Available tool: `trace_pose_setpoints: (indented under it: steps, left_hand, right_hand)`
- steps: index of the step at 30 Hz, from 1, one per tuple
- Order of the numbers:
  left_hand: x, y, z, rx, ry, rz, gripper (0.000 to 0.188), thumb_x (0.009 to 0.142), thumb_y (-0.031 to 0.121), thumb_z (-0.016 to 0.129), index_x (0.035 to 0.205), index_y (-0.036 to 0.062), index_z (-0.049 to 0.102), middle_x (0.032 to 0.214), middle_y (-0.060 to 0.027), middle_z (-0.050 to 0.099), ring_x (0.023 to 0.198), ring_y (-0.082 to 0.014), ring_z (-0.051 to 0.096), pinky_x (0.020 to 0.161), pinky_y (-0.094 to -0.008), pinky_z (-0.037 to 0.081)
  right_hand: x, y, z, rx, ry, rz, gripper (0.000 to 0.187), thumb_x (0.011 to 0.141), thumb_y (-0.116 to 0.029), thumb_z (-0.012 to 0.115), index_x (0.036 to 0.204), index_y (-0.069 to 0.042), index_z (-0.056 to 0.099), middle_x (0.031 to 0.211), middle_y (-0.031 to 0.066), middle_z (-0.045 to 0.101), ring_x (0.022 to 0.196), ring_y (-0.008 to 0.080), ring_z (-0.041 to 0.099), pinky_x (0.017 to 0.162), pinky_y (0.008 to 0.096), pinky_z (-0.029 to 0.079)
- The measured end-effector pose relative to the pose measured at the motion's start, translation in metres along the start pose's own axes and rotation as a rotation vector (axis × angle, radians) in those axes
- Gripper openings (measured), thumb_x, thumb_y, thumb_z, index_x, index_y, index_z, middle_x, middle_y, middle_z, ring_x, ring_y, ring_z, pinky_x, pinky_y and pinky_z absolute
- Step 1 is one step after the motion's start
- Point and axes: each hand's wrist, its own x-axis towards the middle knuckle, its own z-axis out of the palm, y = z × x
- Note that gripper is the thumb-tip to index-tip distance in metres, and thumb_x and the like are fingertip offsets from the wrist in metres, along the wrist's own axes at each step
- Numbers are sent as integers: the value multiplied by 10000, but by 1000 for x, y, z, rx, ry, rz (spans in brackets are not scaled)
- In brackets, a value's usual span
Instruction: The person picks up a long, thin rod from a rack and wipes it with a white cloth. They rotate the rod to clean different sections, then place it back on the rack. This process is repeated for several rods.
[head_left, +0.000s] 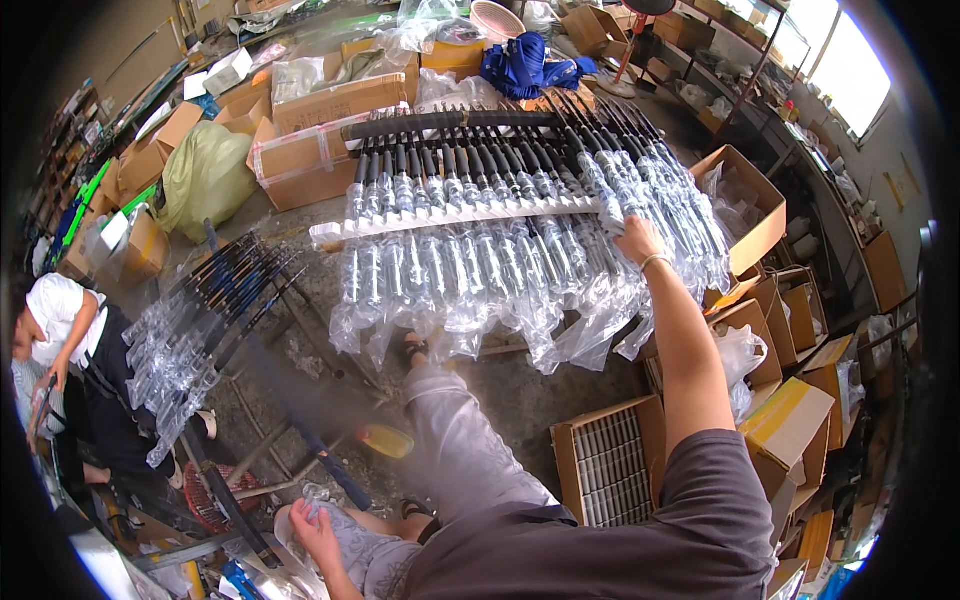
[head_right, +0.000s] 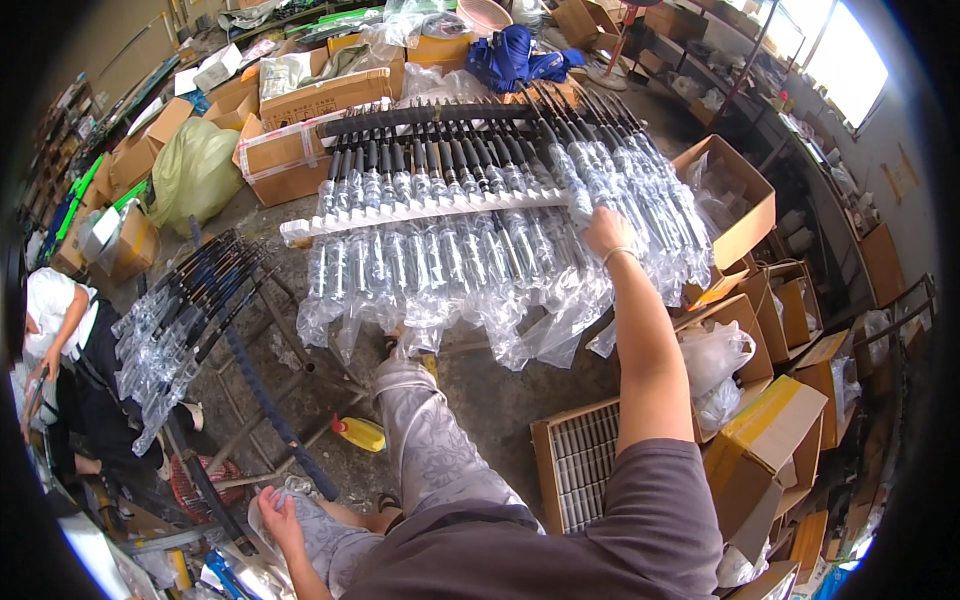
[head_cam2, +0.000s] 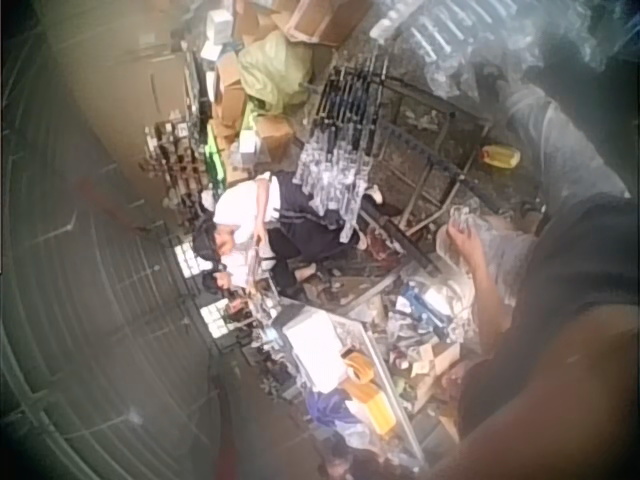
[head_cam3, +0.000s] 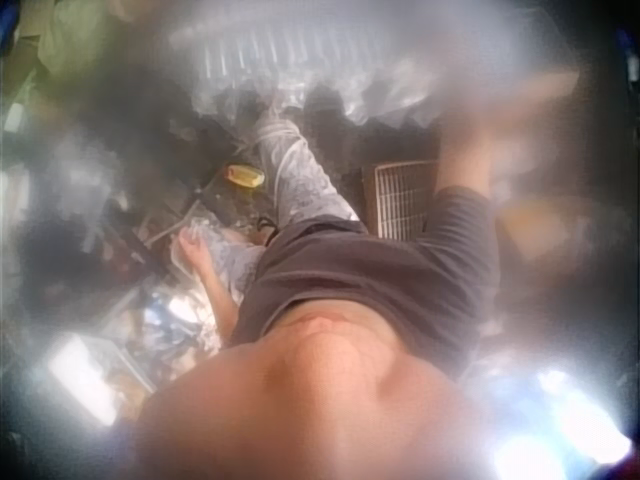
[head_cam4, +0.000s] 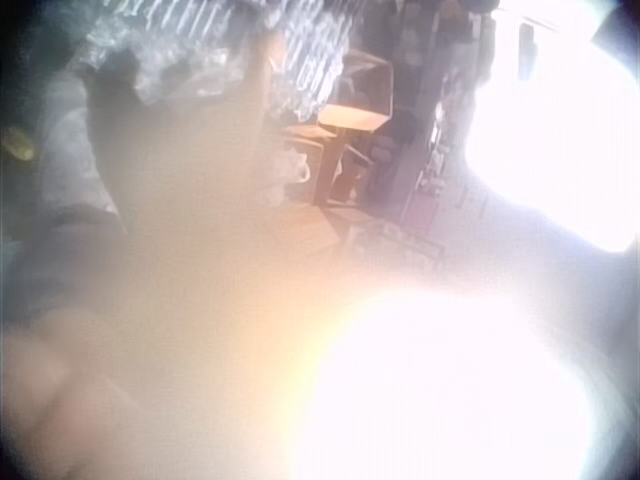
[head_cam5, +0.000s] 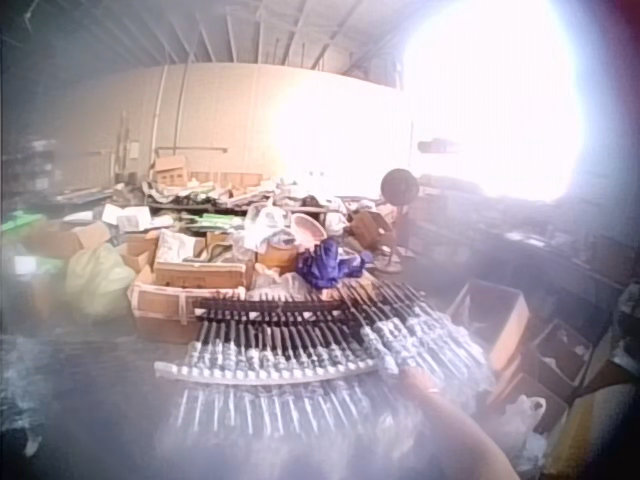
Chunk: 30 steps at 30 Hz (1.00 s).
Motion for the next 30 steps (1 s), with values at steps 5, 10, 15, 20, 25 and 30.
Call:
trace_pose_setpoints:
  steps: [5, 10, 15, 20, 25, 30]
  left_hand:
    - [-2, 1, 0, -15, 6, 3, 444, 837, 18, 625, 1252, 29, 467, 1169, -148, 544, 1064, -255, 559, 890, -380, 447]
    - [-5, 4, -3, -22, 12, -7, 439, 843, 12, 618, 1254, 29, 465, 1178, -151, 539, 1065, -258, 560, 892, -378, 448]
    - [-4, 4, -2, -7, 4, -4, 440, 844, 3, 611, 1256, 25, 462, 1186, -151, 536, 1065, -262, 560, 886, -380, 456]
    - [-2, -4, -1, -28, -1, 14, 442, 841, -5, 608, 1257, 19, 460, 1188, -150, 535, 1062, -265, 562, 879, -378, 461]
    - [1, -8, -1, -45, -5, 26, 447, 840, -11, 606, 1260, 13, 456, 1192, -150, 531, 1066, -262, 559, 880, -370, 461]
    - [-1, -11, -4, -58, 5, 17, 441, 845, -13, 603, 1259, 6, 455, 1194, -155, 531, 1070, -263, 561, 888, -370, 461]
  right_hand:
    - [4, 2, 5, 17, 20, -7, 345, 726, -273, 731, 920, 9, 685, 936, 237, 667, 891, 380, 655, 794, 424, 523]
    - [-3, -3, -4, 36, 59, -4, 265, 713, -207, 688, 878, -1, 699, 926, 237, 672, 900, 380, 655, 805, 444, 523]
    - [-9, -4, -8, 21, 74, -29, 310, 705, -252, 723, 888, -3, 699, 922, 236, 672, 896, 375, 657, 802, 442, 524]
    - [-10, 0, -13, 2, 32, -28, 385, 711, -342, 767, 893, -12, 688, 903, 213, 674, 886, 363, 656, 782, 430, 511]
    - [-17, 4, -20, -17, 75, -82, 411, 716, -367, 762, 928, -25, 676, 906, 202, 675, 872, 359, 655, 762, 425, 506]
    - [-39, -9, -38, 124, 134, -80, 446, 725, -356, 760, 1029, -55, 636, 905, 189, 672, 881, 357, 649, 771, 430, 503]
